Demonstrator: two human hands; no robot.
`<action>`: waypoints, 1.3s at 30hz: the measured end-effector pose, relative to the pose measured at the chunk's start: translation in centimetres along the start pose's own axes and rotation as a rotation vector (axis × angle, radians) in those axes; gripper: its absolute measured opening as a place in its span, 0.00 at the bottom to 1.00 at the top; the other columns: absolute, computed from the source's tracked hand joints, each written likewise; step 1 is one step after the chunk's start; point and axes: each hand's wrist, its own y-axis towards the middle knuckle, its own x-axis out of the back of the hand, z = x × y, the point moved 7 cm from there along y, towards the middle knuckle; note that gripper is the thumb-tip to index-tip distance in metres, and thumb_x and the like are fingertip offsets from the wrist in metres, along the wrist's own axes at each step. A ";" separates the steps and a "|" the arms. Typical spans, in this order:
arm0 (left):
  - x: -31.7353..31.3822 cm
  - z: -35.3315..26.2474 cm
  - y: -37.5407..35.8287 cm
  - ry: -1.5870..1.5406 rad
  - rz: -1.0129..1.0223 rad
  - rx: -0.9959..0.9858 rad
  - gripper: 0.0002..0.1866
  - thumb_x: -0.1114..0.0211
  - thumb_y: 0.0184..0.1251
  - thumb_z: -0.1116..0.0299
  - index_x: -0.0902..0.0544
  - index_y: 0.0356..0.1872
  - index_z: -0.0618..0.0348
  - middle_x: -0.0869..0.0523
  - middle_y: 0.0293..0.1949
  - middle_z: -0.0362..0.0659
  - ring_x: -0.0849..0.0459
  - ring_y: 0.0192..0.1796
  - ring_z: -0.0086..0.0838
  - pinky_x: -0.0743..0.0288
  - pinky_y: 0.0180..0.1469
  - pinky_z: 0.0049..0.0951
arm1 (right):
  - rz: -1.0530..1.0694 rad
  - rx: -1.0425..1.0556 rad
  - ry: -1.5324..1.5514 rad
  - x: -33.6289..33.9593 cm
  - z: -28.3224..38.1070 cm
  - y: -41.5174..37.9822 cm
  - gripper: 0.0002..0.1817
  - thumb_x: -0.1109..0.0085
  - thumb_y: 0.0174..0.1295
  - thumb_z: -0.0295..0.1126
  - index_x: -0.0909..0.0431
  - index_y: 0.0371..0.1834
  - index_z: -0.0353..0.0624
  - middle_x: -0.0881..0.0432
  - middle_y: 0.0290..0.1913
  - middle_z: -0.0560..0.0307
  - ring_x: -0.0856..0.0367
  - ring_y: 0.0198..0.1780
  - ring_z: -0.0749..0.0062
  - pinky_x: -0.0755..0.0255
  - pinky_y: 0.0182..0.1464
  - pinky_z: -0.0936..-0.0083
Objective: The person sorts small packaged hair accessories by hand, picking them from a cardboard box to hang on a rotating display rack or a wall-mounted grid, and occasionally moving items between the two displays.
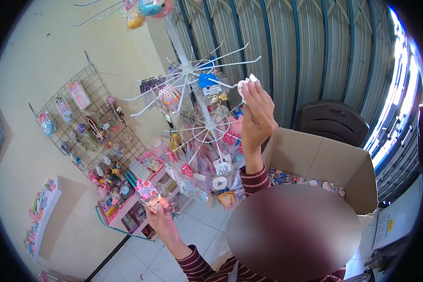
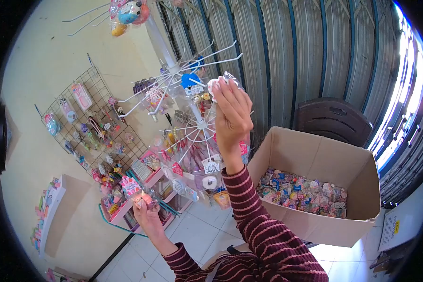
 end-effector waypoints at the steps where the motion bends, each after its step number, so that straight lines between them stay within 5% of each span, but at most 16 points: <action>1: -0.1 0.0 0.1 0.000 0.005 0.000 0.17 0.43 0.53 0.70 0.34 0.43 0.59 0.27 0.36 0.41 0.26 0.33 0.25 0.33 0.32 0.22 | 0.016 0.020 0.005 -0.5 -0.2 0.0 0.16 0.48 0.47 0.19 0.23 0.40 0.46 0.23 0.43 0.57 0.29 0.49 0.67 0.41 0.51 0.72; 12: 1.2 -0.2 0.2 0.005 0.035 -0.026 0.17 0.45 0.56 0.70 0.36 0.47 0.59 0.27 0.38 0.40 0.26 0.35 0.22 0.30 0.30 0.20 | 0.261 0.144 -0.256 -3.4 0.0 -2.3 0.18 0.49 0.48 0.24 0.26 0.44 0.51 0.30 0.51 0.56 0.36 0.54 0.60 0.46 0.53 0.66; 18: 0.9 -0.3 0.3 0.000 0.061 -0.022 0.13 0.45 0.55 0.71 0.33 0.42 0.59 0.26 0.35 0.40 0.26 0.35 0.21 0.30 0.32 0.20 | 0.909 -0.043 -0.352 -6.9 -1.0 -9.0 0.35 0.45 0.45 0.35 0.47 0.60 0.49 0.51 0.62 0.46 0.55 0.62 0.48 0.59 0.57 0.46; 20: 1.4 0.0 0.4 -0.001 0.047 -0.029 0.13 0.45 0.55 0.72 0.33 0.42 0.60 0.26 0.35 0.40 0.25 0.35 0.21 0.30 0.33 0.21 | 1.079 -0.157 -0.359 -5.3 0.0 -11.7 0.34 0.46 0.46 0.36 0.46 0.59 0.49 0.52 0.62 0.47 0.56 0.63 0.48 0.59 0.56 0.45; 22: 1.4 -0.1 0.5 0.013 0.064 -0.013 0.14 0.45 0.54 0.72 0.32 0.42 0.61 0.26 0.36 0.39 0.25 0.36 0.22 0.29 0.36 0.23 | 1.448 -0.208 -0.267 -3.9 2.8 -13.3 0.34 0.46 0.47 0.38 0.47 0.59 0.47 0.46 0.60 0.45 0.50 0.61 0.51 0.55 0.57 0.50; 23: 1.4 -0.4 0.5 0.019 0.032 -0.026 0.14 0.45 0.54 0.72 0.32 0.42 0.61 0.26 0.36 0.39 0.25 0.36 0.22 0.29 0.36 0.23 | 1.603 -0.191 0.019 -3.5 4.0 -15.1 0.33 0.47 0.48 0.39 0.47 0.59 0.46 0.43 0.58 0.44 0.46 0.60 0.52 0.51 0.57 0.55; 25: 1.5 -0.5 0.5 0.049 -0.013 0.029 0.09 0.42 0.52 0.74 0.36 0.29 0.54 0.27 0.33 0.39 0.27 0.34 0.20 0.32 0.32 0.22 | 1.751 -0.172 0.330 -3.6 6.9 -16.2 0.33 0.47 0.50 0.40 0.47 0.59 0.45 0.39 0.56 0.43 0.41 0.58 0.52 0.47 0.56 0.60; 27: 2.1 -0.7 0.3 0.045 -0.047 0.057 0.09 0.42 0.51 0.75 0.34 0.30 0.56 0.26 0.34 0.39 0.26 0.35 0.21 0.32 0.32 0.22 | 1.905 -0.530 0.756 -3.9 11.1 -16.2 0.31 0.49 0.52 0.41 0.46 0.58 0.41 0.35 0.53 0.42 0.35 0.54 0.53 0.42 0.54 0.69; 33: 4.3 -0.6 0.2 0.068 0.014 0.110 0.10 0.41 0.50 0.75 0.32 0.33 0.59 0.25 0.32 0.40 0.25 0.33 0.22 0.31 0.33 0.21 | 1.398 -0.842 0.961 -6.3 13.6 -19.3 0.25 0.49 0.54 0.36 0.40 0.54 0.36 0.32 0.51 0.44 0.31 0.51 0.59 0.38 0.50 0.71; 37: 5.0 0.3 0.2 0.149 0.057 0.109 0.11 0.41 0.51 0.72 0.33 0.33 0.57 0.25 0.32 0.40 0.26 0.33 0.23 0.32 0.35 0.22 | 1.384 -0.828 0.897 -7.3 13.8 -20.1 0.21 0.47 0.53 0.28 0.37 0.50 0.36 0.27 0.43 0.54 0.28 0.43 0.75 0.34 0.43 0.80; 39: 4.5 0.0 0.1 0.129 0.075 0.084 0.11 0.41 0.50 0.72 0.34 0.33 0.57 0.25 0.33 0.41 0.26 0.33 0.24 0.31 0.34 0.22 | 1.454 -1.019 0.986 -8.7 14.3 -20.6 0.14 0.47 0.53 0.27 0.31 0.43 0.34 0.25 0.35 0.58 0.29 0.36 0.83 0.34 0.36 0.84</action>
